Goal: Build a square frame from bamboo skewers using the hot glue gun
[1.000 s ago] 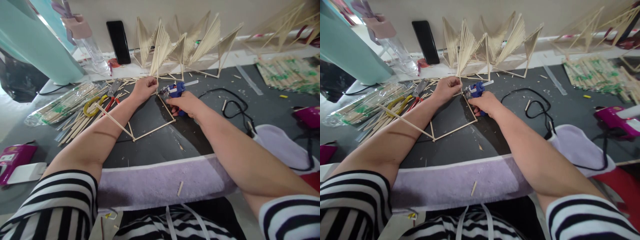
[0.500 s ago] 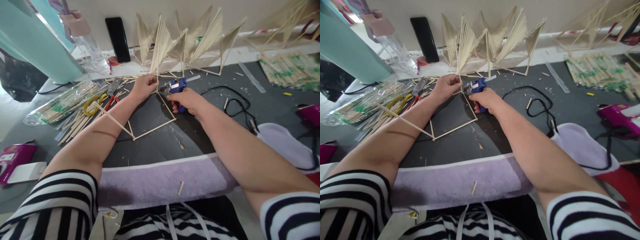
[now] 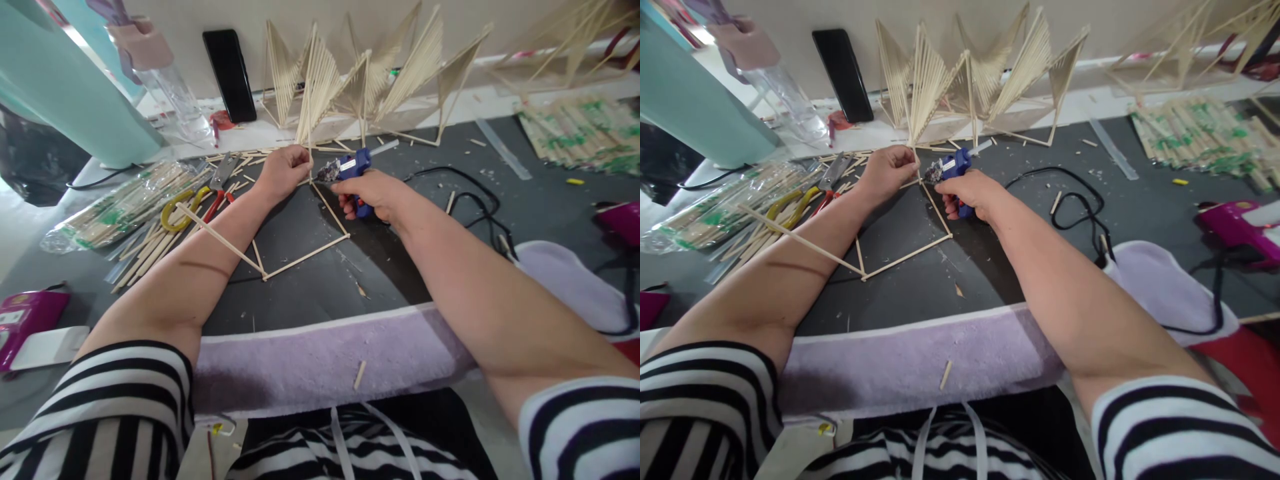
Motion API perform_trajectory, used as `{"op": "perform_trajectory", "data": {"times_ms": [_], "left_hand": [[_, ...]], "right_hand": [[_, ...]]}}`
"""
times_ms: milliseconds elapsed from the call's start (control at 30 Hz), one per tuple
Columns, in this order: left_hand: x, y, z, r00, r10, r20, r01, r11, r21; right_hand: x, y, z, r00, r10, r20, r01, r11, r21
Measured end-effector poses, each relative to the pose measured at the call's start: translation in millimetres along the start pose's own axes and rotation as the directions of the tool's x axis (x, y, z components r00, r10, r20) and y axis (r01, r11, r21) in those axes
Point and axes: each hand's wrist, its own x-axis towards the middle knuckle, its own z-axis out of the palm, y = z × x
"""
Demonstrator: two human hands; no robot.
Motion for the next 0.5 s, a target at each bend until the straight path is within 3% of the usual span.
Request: {"op": "perform_trajectory", "data": {"times_ms": [500], "left_hand": [[-0.9, 2.2, -0.1, 1.000, 0.029, -0.006, -0.029, 0.999, 0.013]], "right_hand": [[-3.8, -2.2, -7.0, 1.000, -0.013, 0.003, 0.013, 0.999, -0.051]]}}
